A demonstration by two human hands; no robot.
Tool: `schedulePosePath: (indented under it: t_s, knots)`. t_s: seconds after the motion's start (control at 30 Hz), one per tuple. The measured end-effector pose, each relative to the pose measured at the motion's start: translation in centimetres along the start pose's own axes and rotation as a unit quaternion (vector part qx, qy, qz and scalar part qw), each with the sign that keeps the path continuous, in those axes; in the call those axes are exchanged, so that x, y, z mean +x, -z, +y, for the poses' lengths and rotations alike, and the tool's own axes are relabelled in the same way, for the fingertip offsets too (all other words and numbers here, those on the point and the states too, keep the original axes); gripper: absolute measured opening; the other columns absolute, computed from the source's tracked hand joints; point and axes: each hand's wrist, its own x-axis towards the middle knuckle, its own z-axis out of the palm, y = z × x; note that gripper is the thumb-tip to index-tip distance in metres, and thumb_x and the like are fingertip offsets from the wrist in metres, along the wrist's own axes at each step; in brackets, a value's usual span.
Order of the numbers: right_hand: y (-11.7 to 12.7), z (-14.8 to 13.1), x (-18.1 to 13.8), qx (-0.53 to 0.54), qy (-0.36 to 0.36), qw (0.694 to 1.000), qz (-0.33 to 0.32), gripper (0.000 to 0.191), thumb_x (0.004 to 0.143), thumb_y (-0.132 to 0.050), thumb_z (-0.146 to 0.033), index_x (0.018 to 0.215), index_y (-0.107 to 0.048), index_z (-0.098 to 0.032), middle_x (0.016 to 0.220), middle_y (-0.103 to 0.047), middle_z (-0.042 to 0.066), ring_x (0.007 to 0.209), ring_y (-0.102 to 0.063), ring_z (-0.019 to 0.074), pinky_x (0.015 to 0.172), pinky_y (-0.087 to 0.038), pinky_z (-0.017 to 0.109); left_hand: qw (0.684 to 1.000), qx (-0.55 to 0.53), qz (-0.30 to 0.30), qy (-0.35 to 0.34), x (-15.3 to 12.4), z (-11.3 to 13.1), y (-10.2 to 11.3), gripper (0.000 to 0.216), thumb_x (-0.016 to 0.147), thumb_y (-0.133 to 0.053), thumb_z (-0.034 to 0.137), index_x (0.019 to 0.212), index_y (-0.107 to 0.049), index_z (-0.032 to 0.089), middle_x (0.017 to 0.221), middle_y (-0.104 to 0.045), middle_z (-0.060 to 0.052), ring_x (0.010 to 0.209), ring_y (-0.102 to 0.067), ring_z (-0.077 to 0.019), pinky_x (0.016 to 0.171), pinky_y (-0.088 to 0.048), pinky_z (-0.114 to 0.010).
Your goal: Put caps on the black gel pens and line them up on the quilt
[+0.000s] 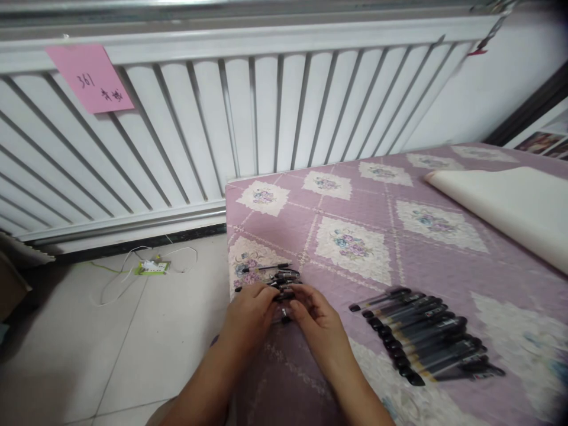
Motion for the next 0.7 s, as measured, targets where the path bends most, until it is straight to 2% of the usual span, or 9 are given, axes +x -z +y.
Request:
schedulePosePath:
  t_s: [0.17,0.3,0.4,0.47,0.53,0.6,0.7]
  knots:
    - [1.2,-0.1,0.4,-0.062,0.028,0.996,0.061,0.031,0.079,-0.060,-0.046,0.096,-0.063,-0.020,0.094,-0.070,0.007,0.085,-0.064,0.0195,0.079,-0.049,0.032,0.996,0.080,-0.011,0.032,0.0,-1.3,0.1,0.017,0.087,-0.049,0.018,0.094,-0.063,0.021,0.095,-0.060,-0.006,0.094,-0.054,-0.0223,0.085,-0.043,-0.036]
    - [1.8,-0.5,0.4,-0.120,0.053,0.988,0.077,0.028,0.081,-0.056,-0.043,0.094,-0.064,-0.020,0.092,-0.070,0.006,0.083,-0.064,0.0197,0.077,-0.049,0.031,0.996,0.079,-0.023,0.035,0.0,-1.2,-0.1,0.016,0.085,-0.052,0.020,0.097,-0.063,0.021,0.096,-0.059,-0.006,0.096,-0.053,-0.0229,0.085,-0.043,-0.036]
    - [2.5,-0.6,0.4,-0.215,0.109,0.967,0.083,0.024,0.084,-0.051,-0.039,0.095,-0.065,-0.021,0.091,-0.069,0.005,0.083,-0.063,0.0194,0.076,-0.048,0.031,0.998,0.053,-0.016,0.033,0.0,-0.4,0.0,0.017,0.086,-0.051,0.021,0.099,-0.062,0.022,0.098,-0.059,-0.005,0.096,-0.053,-0.0222,0.086,-0.042,-0.036]
    - [3.4,-0.5,0.5,-0.290,0.161,0.939,0.092,0.022,0.085,-0.049,-0.035,0.096,-0.064,-0.023,0.091,-0.068,0.005,0.085,-0.061,0.0199,0.077,-0.047,0.032,0.999,0.018,-0.019,0.033,-0.2,0.4,0.1,0.017,0.087,-0.049,0.022,0.098,-0.062,0.022,0.097,-0.061,-0.004,0.094,-0.054,-0.0212,0.083,-0.042,-0.034]
    - [4.8,-0.3,0.8,-0.369,0.198,0.903,0.100,0.022,0.084,-0.048,-0.030,0.097,-0.064,-0.023,0.091,-0.067,0.006,0.088,-0.060,0.0211,0.080,-0.045,0.034,0.998,-0.033,-0.049,0.030,-0.5,1.2,0.1,0.016,0.087,-0.049,0.024,0.095,-0.062,0.022,0.092,-0.062,-0.003,0.088,-0.056,-0.0194,0.077,-0.043,-0.030]
    - [6.3,-0.1,0.9,-0.462,0.199,0.858,0.106,0.022,0.083,-0.047,-0.026,0.095,-0.065,-0.023,0.092,-0.067,0.007,0.088,-0.059,0.0225,0.080,-0.042,0.037,0.988,-0.095,-0.121,-0.001,-1.0,2.1,0.1,0.014,0.085,-0.050,0.023,0.092,-0.062,0.023,0.086,-0.065,0.000,0.080,-0.058,-0.0161,0.071,-0.042,-0.025]
    - [8.2,0.5,0.9,-0.584,0.158,0.786,0.126,0.024,0.078,-0.049,-0.022,0.094,-0.066,-0.026,0.096,-0.068,0.005,0.093,-0.057,0.0249,0.079,-0.037,0.039,0.962,-0.120,-0.241,-0.054,-1.6,3.1,0.0,0.010,0.080,-0.054,0.020,0.084,-0.063,0.023,0.081,-0.066,0.002,0.073,-0.059,-0.0143,0.064,-0.040,-0.022]
